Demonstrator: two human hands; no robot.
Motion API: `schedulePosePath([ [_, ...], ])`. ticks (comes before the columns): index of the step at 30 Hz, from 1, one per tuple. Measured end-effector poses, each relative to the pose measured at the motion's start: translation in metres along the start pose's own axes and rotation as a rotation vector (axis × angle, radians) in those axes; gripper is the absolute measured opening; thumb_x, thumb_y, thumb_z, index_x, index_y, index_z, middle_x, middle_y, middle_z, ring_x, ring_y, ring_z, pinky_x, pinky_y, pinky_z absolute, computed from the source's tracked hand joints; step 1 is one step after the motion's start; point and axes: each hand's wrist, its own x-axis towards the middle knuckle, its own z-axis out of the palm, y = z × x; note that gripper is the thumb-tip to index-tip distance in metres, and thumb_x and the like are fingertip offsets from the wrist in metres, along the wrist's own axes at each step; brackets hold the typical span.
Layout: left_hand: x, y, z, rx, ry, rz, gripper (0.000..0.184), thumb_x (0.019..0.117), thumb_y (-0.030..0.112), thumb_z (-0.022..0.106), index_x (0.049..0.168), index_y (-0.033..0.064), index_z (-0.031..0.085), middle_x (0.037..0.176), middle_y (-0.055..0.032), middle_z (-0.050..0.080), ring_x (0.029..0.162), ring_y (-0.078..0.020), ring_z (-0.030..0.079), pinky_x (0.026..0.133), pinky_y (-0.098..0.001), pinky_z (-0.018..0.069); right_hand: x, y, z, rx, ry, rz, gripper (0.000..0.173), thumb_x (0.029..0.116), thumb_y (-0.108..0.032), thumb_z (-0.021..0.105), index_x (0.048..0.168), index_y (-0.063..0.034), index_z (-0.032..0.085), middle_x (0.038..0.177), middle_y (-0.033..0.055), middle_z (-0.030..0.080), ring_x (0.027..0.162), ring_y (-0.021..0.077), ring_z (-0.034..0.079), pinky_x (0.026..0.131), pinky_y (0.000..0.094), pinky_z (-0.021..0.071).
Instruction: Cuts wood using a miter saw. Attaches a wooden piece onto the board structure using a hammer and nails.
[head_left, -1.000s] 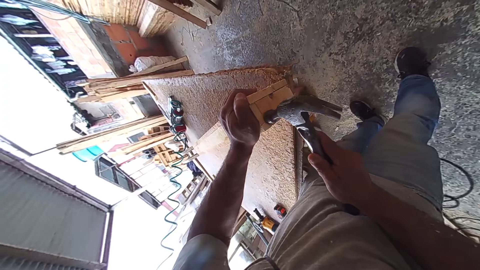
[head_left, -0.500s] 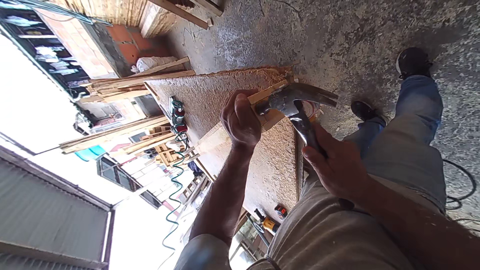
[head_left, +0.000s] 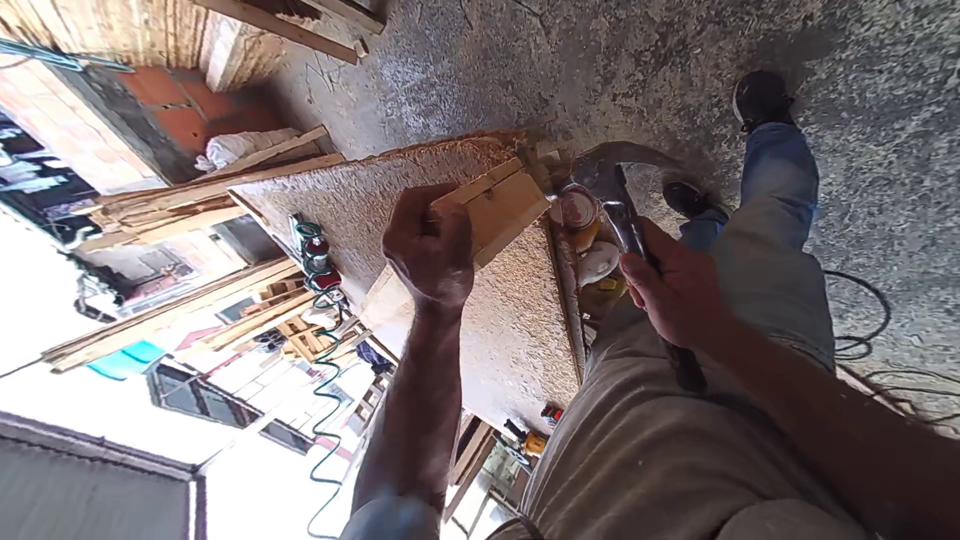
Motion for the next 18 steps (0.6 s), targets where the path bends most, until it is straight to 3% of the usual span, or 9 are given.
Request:
schedulePosePath([
  [3,0.001,0.001,0.001,-0.019,0.007,0.012,0.02,0.0903,0.018,0.062,0.107,0.0095,0.07,0.075,0.007,0.065,0.06,-0.0014,0.06,0.054,-0.0202,0.0521,0.002,0.004,0.006,-0.035,-0.047,0.032,0.047,0.1076,-0.041,0.049,0.141,-0.0089,0.057,0.071,-0.0041,0.06,0.057,0.0039,0.057,0.053,0.0241,0.0524],
  [6,0.001,0.003,0.001,-0.021,0.014,0.004,0.02,0.0893,0.016,0.062,0.106,0.009,0.07,0.074,0.0069,0.065,0.059,-0.0015,0.061,0.054,-0.0203,0.0527,0.007,0.007,0.01,-0.069,-0.09,0.082,0.043,0.1076,-0.043,0.048,0.138,-0.0136,0.058,0.07,-0.005,0.059,0.056,0.0037,0.057,0.054,0.0243,0.052],
  [10,0.002,0.002,0.001,0.015,0.015,-0.006,0.02,0.0887,0.017,0.063,0.106,0.0091,0.071,0.075,0.006,0.066,0.06,-0.0018,0.061,0.054,-0.0211,0.0524,0.011,0.006,0.01,-0.057,-0.036,0.05,0.047,0.1076,-0.04,0.049,0.145,-0.0107,0.055,0.072,-0.0036,0.061,0.057,0.0042,0.058,0.054,0.0246,0.0528],
  [12,0.001,0.002,0.001,0.003,0.022,-0.011,0.02,0.0885,0.017,0.063,0.105,0.0093,0.071,0.074,0.0059,0.065,0.058,-0.0024,0.06,0.053,-0.0215,0.0519,0.018,0.003,0.011,-0.08,-0.021,0.059,0.047,0.1072,-0.04,0.049,0.146,-0.0135,0.055,0.07,-0.0037,0.061,0.056,0.0051,0.059,0.053,0.0257,0.0536],
  [15,0.002,0.004,0.002,-0.008,0.024,-0.016,0.019,0.0887,0.017,0.063,0.104,0.0098,0.071,0.071,0.0068,0.063,0.056,-0.0023,0.058,0.052,-0.0214,0.0507,0.035,-0.004,0.009,-0.176,-0.081,0.079,0.038,0.1075,-0.042,0.048,0.137,-0.0208,0.057,0.067,-0.0044,0.058,0.054,0.0063,0.058,0.051,0.0282,0.0514],
  [18,0.002,0.004,0.002,-0.001,0.032,-0.011,0.018,0.0884,0.017,0.063,0.103,0.0098,0.071,0.071,0.0073,0.063,0.056,-0.0017,0.058,0.052,-0.0207,0.0505,0.045,-0.008,0.011,-0.192,-0.073,0.071,0.037,0.1073,-0.042,0.048,0.138,-0.0224,0.057,0.066,-0.0036,0.058,0.053,0.0079,0.058,0.051,0.0302,0.0519],
])
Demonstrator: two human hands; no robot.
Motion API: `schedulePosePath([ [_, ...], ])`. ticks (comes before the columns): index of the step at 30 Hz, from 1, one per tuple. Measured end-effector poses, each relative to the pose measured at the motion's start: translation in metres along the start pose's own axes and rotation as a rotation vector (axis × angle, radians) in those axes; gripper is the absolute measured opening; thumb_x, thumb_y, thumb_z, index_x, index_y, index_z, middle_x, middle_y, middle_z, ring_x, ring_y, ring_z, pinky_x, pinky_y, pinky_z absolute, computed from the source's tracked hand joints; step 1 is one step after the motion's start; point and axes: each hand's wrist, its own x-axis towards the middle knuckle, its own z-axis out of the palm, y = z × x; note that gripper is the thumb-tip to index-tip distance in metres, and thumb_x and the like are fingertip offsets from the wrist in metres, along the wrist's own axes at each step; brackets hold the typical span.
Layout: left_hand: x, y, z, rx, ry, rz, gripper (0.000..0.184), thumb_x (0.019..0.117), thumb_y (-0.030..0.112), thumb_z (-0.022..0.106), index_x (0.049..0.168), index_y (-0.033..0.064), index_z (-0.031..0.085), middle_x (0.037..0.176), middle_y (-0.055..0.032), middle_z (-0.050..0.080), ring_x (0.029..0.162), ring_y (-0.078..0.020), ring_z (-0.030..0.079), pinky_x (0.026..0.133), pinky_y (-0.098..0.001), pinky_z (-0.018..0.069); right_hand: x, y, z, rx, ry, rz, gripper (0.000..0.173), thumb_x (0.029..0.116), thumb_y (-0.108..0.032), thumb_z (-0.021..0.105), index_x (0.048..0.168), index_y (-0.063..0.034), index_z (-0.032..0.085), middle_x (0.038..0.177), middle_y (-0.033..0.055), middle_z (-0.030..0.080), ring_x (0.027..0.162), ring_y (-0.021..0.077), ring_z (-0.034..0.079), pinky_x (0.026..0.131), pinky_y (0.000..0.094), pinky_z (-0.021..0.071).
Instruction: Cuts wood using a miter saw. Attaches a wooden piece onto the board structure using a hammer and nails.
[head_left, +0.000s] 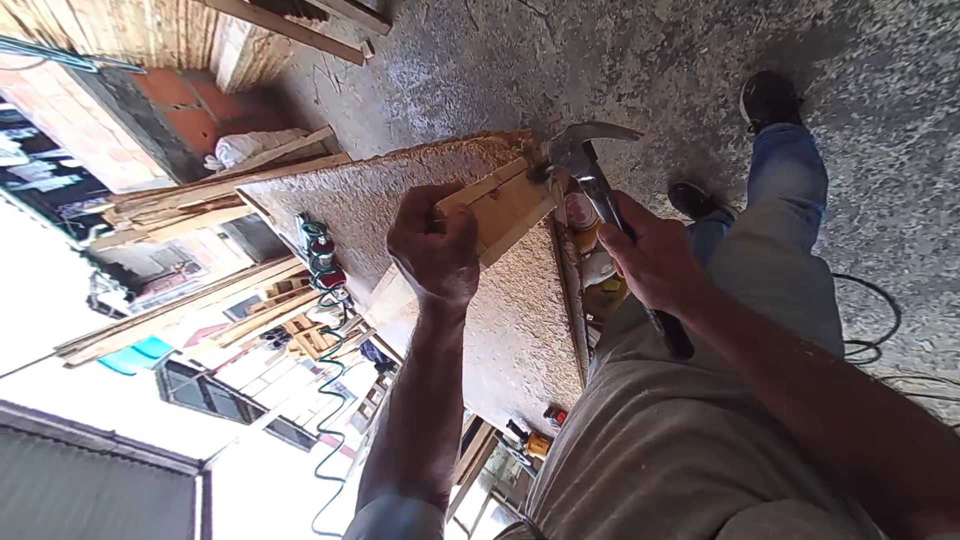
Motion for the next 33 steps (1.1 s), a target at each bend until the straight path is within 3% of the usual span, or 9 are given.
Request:
schedulePosePath([
  [6,0.001,0.001,0.0,0.003,-0.001,0.002,0.018,0.0882,0.016,0.063,0.102,0.0098,0.071,0.073,0.0072,0.065,0.058,-0.0012,0.06,0.053,-0.0204,0.0517,0.001,-0.007,0.002,0.004,0.008,0.007,0.044,0.107,-0.041,0.049,0.146,-0.0198,0.054,0.067,-0.003,0.059,0.054,0.0069,0.058,0.051,0.0287,0.0521],
  [16,0.001,0.0,0.001,-0.002,0.003,-0.005,0.018,0.0882,0.016,0.064,0.103,0.0089,0.071,0.068,0.0073,0.062,0.053,-0.0014,0.056,0.049,-0.0202,0.0491,-0.018,-0.002,0.001,0.126,0.031,0.017,0.043,0.1069,-0.041,0.049,0.142,-0.017,0.056,0.069,-0.0052,0.059,0.055,0.0042,0.058,0.051,0.0247,0.0525],
  [22,0.0,0.002,-0.002,0.077,-0.005,-0.052,0.019,0.0879,0.017,0.064,0.104,0.0124,0.072,0.077,0.0055,0.068,0.061,-0.0033,0.063,0.053,-0.0235,0.0536,-0.053,-0.016,0.005,0.172,-0.01,-0.203,0.05,0.1081,-0.042,0.049,0.14,-0.0048,0.057,0.077,-0.003,0.064,0.06,0.0022,0.059,0.054,0.0233,0.0538],
  [29,0.001,0.001,-0.001,0.103,0.015,-0.062,0.02,0.0861,0.02,0.066,0.104,0.0135,0.074,0.078,0.0049,0.064,0.058,-0.0043,0.055,0.052,-0.0239,0.0475,-0.062,-0.029,0.01,0.048,-0.009,-0.264,0.054,0.108,-0.041,0.049,0.146,-0.0024,0.053,0.081,0.0017,0.067,0.063,0.0054,0.06,0.055,0.0253,0.0539],
  [31,0.0,-0.001,-0.001,0.084,0.021,-0.041,0.02,0.0891,0.021,0.063,0.103,0.0126,0.074,0.077,0.0048,0.065,0.058,-0.0042,0.057,0.052,-0.0242,0.0492,-0.06,-0.032,0.009,0.005,-0.011,-0.275,0.052,0.1078,-0.039,0.05,0.145,-0.0029,0.054,0.083,0.0032,0.068,0.065,0.0067,0.06,0.057,0.0253,0.0529],
  [33,0.0,-0.004,-0.003,0.038,-0.004,0.007,0.029,0.1016,0.029,0.05,0.104,0.0114,0.073,0.085,0.0032,0.069,0.07,-0.0059,0.065,0.062,-0.0282,0.0549,-0.057,-0.032,0.009,0.023,0.002,-0.262,0.053,0.1078,-0.04,0.05,0.144,-0.0025,0.055,0.082,0.0015,0.067,0.064,0.0045,0.06,0.056,0.0233,0.0534],
])
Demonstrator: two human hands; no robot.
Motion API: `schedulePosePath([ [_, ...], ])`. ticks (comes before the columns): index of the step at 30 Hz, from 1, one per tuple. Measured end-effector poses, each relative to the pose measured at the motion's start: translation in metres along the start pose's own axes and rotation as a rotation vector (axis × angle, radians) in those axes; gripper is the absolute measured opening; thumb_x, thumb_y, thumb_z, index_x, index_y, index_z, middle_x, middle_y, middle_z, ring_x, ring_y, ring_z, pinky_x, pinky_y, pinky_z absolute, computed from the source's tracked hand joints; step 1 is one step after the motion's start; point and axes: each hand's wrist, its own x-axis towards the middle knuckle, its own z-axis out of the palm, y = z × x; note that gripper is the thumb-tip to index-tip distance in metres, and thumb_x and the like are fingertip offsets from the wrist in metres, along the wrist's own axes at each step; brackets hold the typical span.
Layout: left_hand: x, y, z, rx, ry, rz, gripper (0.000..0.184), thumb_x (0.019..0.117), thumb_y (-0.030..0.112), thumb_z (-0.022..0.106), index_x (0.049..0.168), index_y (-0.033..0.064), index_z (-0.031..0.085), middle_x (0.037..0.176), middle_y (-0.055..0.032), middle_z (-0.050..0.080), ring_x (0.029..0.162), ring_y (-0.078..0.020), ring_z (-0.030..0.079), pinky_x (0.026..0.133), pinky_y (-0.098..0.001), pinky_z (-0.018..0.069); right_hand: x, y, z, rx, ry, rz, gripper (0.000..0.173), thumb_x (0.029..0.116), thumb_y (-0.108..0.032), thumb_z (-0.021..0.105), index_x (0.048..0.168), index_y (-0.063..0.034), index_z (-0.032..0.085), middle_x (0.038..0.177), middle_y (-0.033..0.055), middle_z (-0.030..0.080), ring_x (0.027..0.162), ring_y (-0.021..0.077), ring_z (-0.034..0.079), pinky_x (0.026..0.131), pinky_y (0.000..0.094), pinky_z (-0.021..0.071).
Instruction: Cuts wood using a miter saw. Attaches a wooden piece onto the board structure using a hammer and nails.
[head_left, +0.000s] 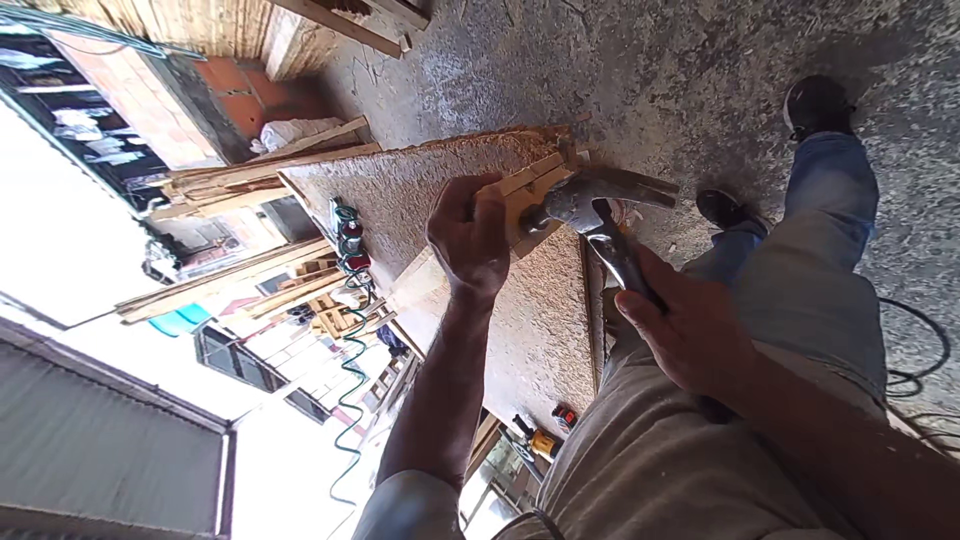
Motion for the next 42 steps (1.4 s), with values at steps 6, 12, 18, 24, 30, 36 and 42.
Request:
schedulePosePath([
  [6,0.0,-0.001,0.004,-0.188,0.043,0.01,0.051,0.1074,0.022,0.024,0.101,0.0072,0.072,0.089,0.0001,0.074,0.082,-0.0094,0.072,0.075,-0.0321,0.0608,0.015,-0.005,0.004,-0.022,0.003,-0.038,0.051,0.1083,-0.04,0.049,0.143,-0.0034,0.057,0.083,0.0035,0.067,0.067,0.0062,0.06,0.06,0.0237,0.0524],
  [12,0.0,0.001,0.005,-0.119,0.064,0.006,0.052,0.1074,0.022,0.023,0.1,0.009,0.074,0.083,0.0033,0.072,0.076,-0.0055,0.069,0.069,-0.0288,0.0584,0.021,-0.011,0.002,-0.037,-0.007,-0.062,0.048,0.1082,-0.037,0.049,0.143,-0.0036,0.057,0.084,0.0027,0.067,0.067,0.0042,0.058,0.06,0.0209,0.0497],
  [18,-0.001,-0.003,0.0,-0.015,-0.015,0.045,0.028,0.0977,0.031,0.057,0.107,0.0095,0.072,0.083,0.0041,0.067,0.066,-0.0039,0.062,0.059,-0.0255,0.0533,0.022,0.01,-0.012,0.139,0.113,0.087,0.05,0.1075,-0.041,0.051,0.146,-0.0083,0.054,0.075,-0.003,0.064,0.06,0.0041,0.06,0.054,0.0246,0.055],
  [24,-0.001,0.0,0.001,-0.045,-0.012,0.029,0.025,0.0863,0.015,0.063,0.109,0.0074,0.071,0.075,0.0059,0.066,0.059,-0.0014,0.059,0.053,-0.0205,0.0504,0.039,0.04,-0.017,0.076,0.042,0.271,0.041,0.107,-0.045,0.048,0.14,-0.0223,0.058,0.068,-0.0044,0.059,0.053,0.0069,0.058,0.05,0.0283,0.0526],
  [30,-0.002,0.003,0.002,-0.077,-0.001,-0.002,0.025,0.085,0.014,0.065,0.108,0.0072,0.071,0.073,0.0063,0.066,0.058,-0.0016,0.06,0.053,-0.0206,0.0518,0.053,0.041,-0.01,0.033,-0.008,0.279,0.04,0.1075,-0.042,0.047,0.141,-0.0225,0.056,0.067,-0.0034,0.059,0.053,0.0073,0.059,0.05,0.0295,0.0526],
  [36,-0.002,0.002,0.002,-0.075,-0.005,-0.014,0.023,0.0864,0.014,0.064,0.107,0.0076,0.071,0.074,0.0049,0.067,0.059,-0.003,0.062,0.053,-0.0219,0.053,0.053,0.04,-0.01,0.065,-0.024,0.301,0.039,0.1079,-0.042,0.048,0.141,-0.0239,0.057,0.068,-0.003,0.06,0.054,0.0074,0.059,0.051,0.0285,0.0535],
  [42,-0.002,0.004,0.003,-0.074,0.015,-0.027,0.022,0.0857,0.015,0.064,0.105,0.0076,0.071,0.075,0.0043,0.067,0.059,-0.0036,0.061,0.051,-0.0223,0.0525,0.044,0.046,-0.007,0.116,0.007,0.303,0.036,0.1077,-0.042,0.048,0.136,-0.022,0.06,0.069,-0.0035,0.06,0.054,0.0075,0.059,0.051,0.0278,0.0528],
])
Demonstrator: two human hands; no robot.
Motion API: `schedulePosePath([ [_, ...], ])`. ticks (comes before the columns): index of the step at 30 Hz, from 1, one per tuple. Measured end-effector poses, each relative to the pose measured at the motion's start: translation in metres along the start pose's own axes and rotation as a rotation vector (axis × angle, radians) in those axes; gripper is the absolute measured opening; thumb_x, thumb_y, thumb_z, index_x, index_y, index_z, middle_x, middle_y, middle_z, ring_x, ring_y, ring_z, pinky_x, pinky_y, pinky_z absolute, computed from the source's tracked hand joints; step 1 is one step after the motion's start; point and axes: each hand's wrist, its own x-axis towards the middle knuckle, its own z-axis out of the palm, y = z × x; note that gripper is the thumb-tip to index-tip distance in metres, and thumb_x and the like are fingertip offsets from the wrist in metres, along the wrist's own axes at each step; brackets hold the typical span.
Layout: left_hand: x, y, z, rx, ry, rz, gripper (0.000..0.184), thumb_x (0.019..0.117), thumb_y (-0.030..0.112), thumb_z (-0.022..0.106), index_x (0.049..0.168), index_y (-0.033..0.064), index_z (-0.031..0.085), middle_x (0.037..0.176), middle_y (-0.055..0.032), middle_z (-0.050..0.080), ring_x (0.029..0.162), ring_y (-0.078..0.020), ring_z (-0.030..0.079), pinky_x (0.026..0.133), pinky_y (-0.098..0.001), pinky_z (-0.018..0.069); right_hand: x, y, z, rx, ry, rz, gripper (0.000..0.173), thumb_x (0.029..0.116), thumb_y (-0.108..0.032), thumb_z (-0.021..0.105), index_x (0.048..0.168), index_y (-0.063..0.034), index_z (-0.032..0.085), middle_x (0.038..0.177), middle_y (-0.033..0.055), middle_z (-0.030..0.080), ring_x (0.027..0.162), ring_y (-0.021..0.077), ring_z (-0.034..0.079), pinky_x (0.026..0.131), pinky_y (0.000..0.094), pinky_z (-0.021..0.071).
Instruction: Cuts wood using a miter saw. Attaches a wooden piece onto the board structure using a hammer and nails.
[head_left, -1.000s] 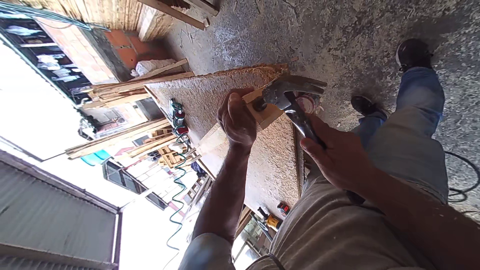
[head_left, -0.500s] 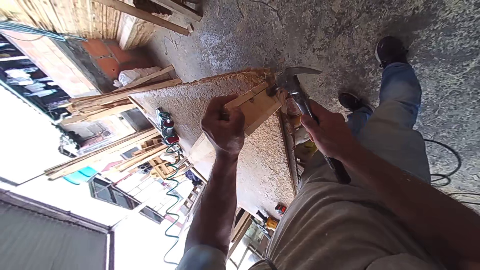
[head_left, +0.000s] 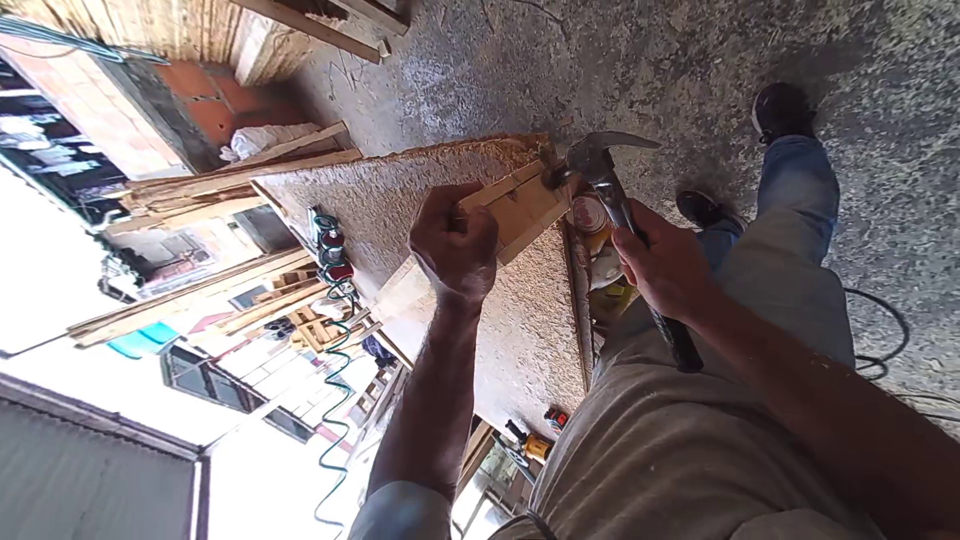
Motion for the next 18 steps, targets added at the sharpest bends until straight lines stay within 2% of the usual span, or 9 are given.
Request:
schedulePosePath([
  [2,0.001,0.0,0.001,0.041,0.011,-0.003,0.022,0.0886,0.019,0.063,0.106,0.0093,0.072,0.076,0.0049,0.067,0.059,-0.0029,0.061,0.053,-0.0223,0.0522,-0.003,0.001,0.0,0.035,0.043,-0.005,0.037,0.1078,-0.04,0.049,0.136,-0.0192,0.059,0.071,-0.003,0.061,0.056,0.0076,0.06,0.052,0.0269,0.0546],
  [4,0.001,-0.001,-0.001,0.117,0.011,-0.005,0.021,0.0928,0.025,0.06,0.105,0.0125,0.073,0.08,0.0054,0.068,0.063,-0.0028,0.062,0.056,-0.0237,0.0532,-0.007,0.003,-0.001,0.034,0.045,0.012,0.042,0.1075,-0.039,0.049,0.143,-0.0175,0.056,0.073,-0.0024,0.063,0.057,0.0081,0.062,0.053,0.0274,0.0562],
  [6,0.001,-0.001,-0.002,0.208,0.006,-0.034,0.024,0.0935,0.031,0.058,0.103,0.0168,0.075,0.083,0.0047,0.068,0.071,-0.0056,0.063,0.064,-0.03,0.0528,-0.011,0.002,-0.011,-0.037,-0.014,0.046,0.043,0.1072,-0.041,0.048,0.143,-0.0176,0.057,0.075,-0.0026,0.063,0.058,0.0084,0.062,0.055,0.0291,0.0563],
  [8,0.004,-0.002,-0.002,0.245,0.009,-0.043,0.026,0.0926,0.035,0.057,0.102,0.0192,0.075,0.083,0.0049,0.068,0.074,-0.0078,0.063,0.067,-0.0346,0.0517,-0.017,-0.001,-0.021,-0.09,-0.036,0.053,0.036,0.1069,-0.041,0.047,0.128,-0.0162,0.063,0.073,-0.0032,0.061,0.056,0.0087,0.06,0.052,0.0292,0.0548],
  [10,0.003,-0.002,-0.001,0.242,0.024,-0.04,0.027,0.0929,0.037,0.056,0.101,0.0197,0.076,0.081,0.0052,0.067,0.072,-0.0082,0.061,0.067,-0.0356,0.0508,-0.027,-0.011,-0.032,-0.112,-0.036,0.068,0.034,0.1071,-0.04,0.047,0.121,-0.0142,0.063,0.072,-0.0025,0.059,0.054,0.01,0.058,0.05,0.0301,0.0535],
  [14,0.0,0.002,-0.003,0.221,0.058,-0.025,0.03,0.0958,0.038,0.054,0.101,0.0186,0.077,0.086,0.0019,0.071,0.08,-0.0139,0.064,0.077,-0.0436,0.0516,-0.047,-0.048,-0.075,-0.371,0.032,0.096,0.04,0.1055,-0.041,0.047,0.129,-0.0123,0.062,0.074,-0.0014,0.061,0.054,0.0113,0.06,0.049,0.0328,0.0542],
  [16,0.0,0.002,-0.004,0.201,0.092,0.005,0.032,0.0964,0.039,0.053,0.099,0.0179,0.077,0.085,0.0012,0.071,0.08,-0.0155,0.065,0.077,-0.0453,0.0518,-0.056,-0.074,-0.105,-0.575,0.055,0.105,0.042,0.1049,-0.045,0.046,0.129,-0.0142,0.062,0.073,0.0005,0.062,0.054,0.014,0.06,0.05,0.0375,0.0542],
  [18,0.0,0.001,-0.004,0.171,0.117,0.026,0.031,0.0959,0.039,0.054,0.097,0.0176,0.077,0.088,0.0005,0.072,0.084,-0.0164,0.067,0.08,-0.0463,0.0531,-0.061,-0.098,-0.132,-0.75,0.074,0.138,0.049,0.1043,-0.048,0.045,0.138,-0.0147,0.059,0.076,0.005,0.064,0.057,0.0185,0.063,0.053,0.0446,0.0559],
])
